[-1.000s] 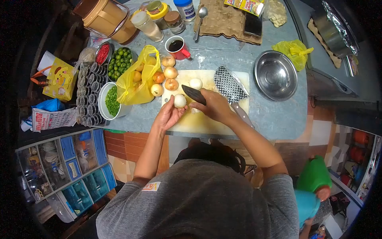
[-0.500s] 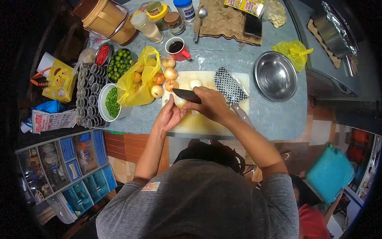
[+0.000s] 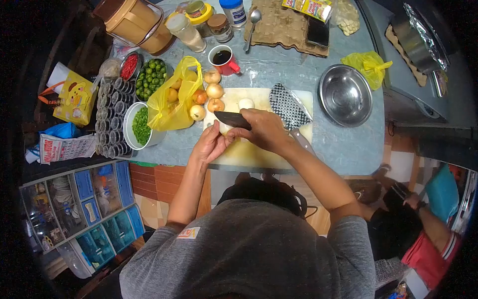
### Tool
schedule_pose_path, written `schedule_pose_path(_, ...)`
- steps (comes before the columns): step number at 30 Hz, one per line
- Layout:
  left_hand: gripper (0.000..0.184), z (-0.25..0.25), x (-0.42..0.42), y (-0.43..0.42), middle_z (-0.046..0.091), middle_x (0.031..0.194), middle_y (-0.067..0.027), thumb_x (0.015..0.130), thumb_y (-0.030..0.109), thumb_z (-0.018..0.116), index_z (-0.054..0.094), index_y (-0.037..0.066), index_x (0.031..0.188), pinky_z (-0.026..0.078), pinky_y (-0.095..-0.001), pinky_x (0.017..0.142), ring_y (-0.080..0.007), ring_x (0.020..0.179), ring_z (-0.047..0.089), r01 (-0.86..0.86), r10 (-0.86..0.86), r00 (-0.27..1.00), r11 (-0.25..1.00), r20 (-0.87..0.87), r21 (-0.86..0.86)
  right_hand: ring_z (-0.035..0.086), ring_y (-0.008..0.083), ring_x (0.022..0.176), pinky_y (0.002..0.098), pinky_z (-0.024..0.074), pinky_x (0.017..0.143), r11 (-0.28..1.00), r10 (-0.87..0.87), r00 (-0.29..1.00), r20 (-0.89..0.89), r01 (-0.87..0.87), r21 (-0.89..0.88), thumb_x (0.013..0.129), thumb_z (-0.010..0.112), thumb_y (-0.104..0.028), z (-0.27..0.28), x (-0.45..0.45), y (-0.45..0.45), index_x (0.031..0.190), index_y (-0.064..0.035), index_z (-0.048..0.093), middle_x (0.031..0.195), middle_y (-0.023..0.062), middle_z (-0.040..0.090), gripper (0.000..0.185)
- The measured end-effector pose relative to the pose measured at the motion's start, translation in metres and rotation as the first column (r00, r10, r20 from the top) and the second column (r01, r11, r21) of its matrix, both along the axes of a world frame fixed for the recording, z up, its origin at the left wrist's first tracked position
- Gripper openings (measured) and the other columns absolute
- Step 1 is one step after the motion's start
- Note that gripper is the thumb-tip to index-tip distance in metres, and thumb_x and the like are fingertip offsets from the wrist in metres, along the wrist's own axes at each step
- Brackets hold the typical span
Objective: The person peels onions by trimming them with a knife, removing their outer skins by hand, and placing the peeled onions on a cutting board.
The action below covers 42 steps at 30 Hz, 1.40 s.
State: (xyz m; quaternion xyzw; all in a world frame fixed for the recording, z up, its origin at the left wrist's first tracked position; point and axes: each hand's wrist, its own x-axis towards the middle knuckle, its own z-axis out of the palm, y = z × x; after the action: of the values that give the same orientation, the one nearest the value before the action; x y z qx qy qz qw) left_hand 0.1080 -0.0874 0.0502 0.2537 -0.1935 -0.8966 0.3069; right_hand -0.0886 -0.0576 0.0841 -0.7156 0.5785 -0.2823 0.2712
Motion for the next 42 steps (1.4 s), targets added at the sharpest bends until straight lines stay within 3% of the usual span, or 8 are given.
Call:
schedule_pose_path(8, 0.044, -0.013, 0.002, 0.004, 0.055, 0.119, -0.0114, 0.096, 0.032, 0.05, 0.046, -0.003, 0.124, 0.048, -0.0305, 0.09, -0.0166, 0.101, 0.056, -0.011, 0.011, 1.0, 1.0, -0.014, -0.023, 0.062, 0.0326, 0.067, 0.0412, 0.0465, 0.058, 1.0, 0.012, 1.0, -0.026, -0.012, -0.009, 0.08, 0.063, -0.051, -0.002, 0.001, 0.005, 0.074, -0.0046, 0.057, 0.07, 0.0133, 0.062, 0.047)
schedule_pose_path(11, 0.043, -0.013, -0.005, 0.005, 0.055, 0.117, -0.0119, 0.096, 0.03, 0.05, 0.046, -0.003, 0.122, 0.05, -0.032, 0.088, -0.0193, 0.103, 0.057, -0.098, 0.094, 0.995, 0.991, 0.042, 0.092, 0.062, 0.0317, 0.065, 0.0414, 0.0472, 0.058, 0.994, -0.067, 0.993, -0.095, 0.058, -0.095, 0.081, 0.062, -0.05, -0.01, 0.002, 0.005, 0.074, -0.0047, 0.057, 0.068, 0.0126, 0.061, 0.046)
schedule_pose_path(14, 0.043, -0.017, -0.008, 0.003, 0.055, 0.116, -0.0131, 0.096, 0.03, 0.051, 0.045, -0.004, 0.122, 0.052, -0.034, 0.088, -0.023, 0.106, 0.057, -0.133, 0.126, 0.986, 0.989, 0.111, 0.063, 0.063, 0.0302, 0.068, 0.0414, 0.0479, 0.058, 0.997, -0.004, 0.988, -0.156, -0.008, -0.081, 0.082, 0.061, -0.049, -0.013, 0.005, 0.016, 0.075, -0.005, 0.057, 0.069, 0.0122, 0.06, 0.045)
schedule_pose_path(17, 0.045, -0.017, -0.008, 0.0, 0.057, 0.113, -0.0145, 0.096, 0.031, 0.051, 0.045, -0.005, 0.121, 0.052, -0.0365, 0.089, -0.0264, 0.11, 0.056, -0.251, 0.203, 0.945, 0.953, 0.255, 0.172, 0.061, 0.0329, 0.066, 0.0415, 0.0451, 0.055, 0.995, 0.099, 0.985, -0.141, -0.098, 0.016, 0.079, 0.066, -0.045, -0.01, 0.013, 0.034, 0.077, -0.0052, 0.056, 0.07, 0.013, 0.057, 0.041)
schedule_pose_path(21, 0.045, -0.027, 0.002, 0.0, 0.059, 0.109, -0.0128, 0.096, 0.035, 0.05, 0.048, -0.001, 0.122, 0.05, -0.0307, 0.087, -0.0228, 0.102, 0.058, -0.171, 0.132, 0.969, 0.969, 0.209, 0.177, 0.063, 0.0323, 0.073, 0.0424, 0.0474, 0.06, 0.991, -0.071, 0.984, -0.161, 0.088, 0.098, 0.082, 0.064, -0.041, -0.028, 0.002, 0.032, 0.081, -0.0052, 0.056, 0.08, 0.0133, 0.062, 0.037)
schedule_pose_path(22, 0.045, -0.029, 0.004, 0.001, 0.059, 0.109, -0.0125, 0.096, 0.035, 0.049, 0.048, -0.001, 0.122, 0.05, -0.0301, 0.087, -0.0217, 0.1, 0.058, -0.141, 0.11, 0.979, 0.973, 0.173, 0.18, 0.062, 0.033, 0.075, 0.0427, 0.047, 0.062, 0.974, -0.063, 0.985, -0.163, 0.096, 0.205, 0.082, 0.064, -0.039, -0.028, -0.005, 0.026, 0.083, -0.0042, 0.056, 0.083, 0.0143, 0.062, 0.036)
schedule_pose_path(25, 0.044, -0.031, 0.004, 0.004, 0.058, 0.111, -0.012, 0.097, 0.035, 0.048, 0.048, 0.0, 0.123, 0.049, -0.0293, 0.087, -0.0191, 0.099, 0.058, -0.068, 0.05, 0.992, 0.984, 0.114, 0.163, 0.061, 0.0341, 0.075, 0.0433, 0.0466, 0.063, 0.994, -0.059, 0.994, -0.089, 0.067, 0.085, 0.082, 0.064, -0.039, -0.042, -0.012, 0.02, 0.083, -0.0032, 0.056, 0.082, 0.0151, 0.062, 0.037)
schedule_pose_path(42, 0.044, -0.005, -0.003, 0.014, 0.056, 0.118, -0.0119, 0.097, 0.029, 0.049, 0.043, -0.001, 0.128, 0.046, -0.0341, 0.095, -0.0181, 0.105, 0.057, 0.041, -0.037, 0.998, 0.997, 0.057, -0.064, 0.062, 0.0352, 0.073, 0.0432, 0.0464, 0.061, 0.982, 0.092, 0.996, -0.01, -0.089, 0.167, 0.076, 0.065, -0.055, -0.005, -0.008, 0.002, 0.083, -0.0058, 0.059, 0.075, 0.0156, 0.064, 0.05)
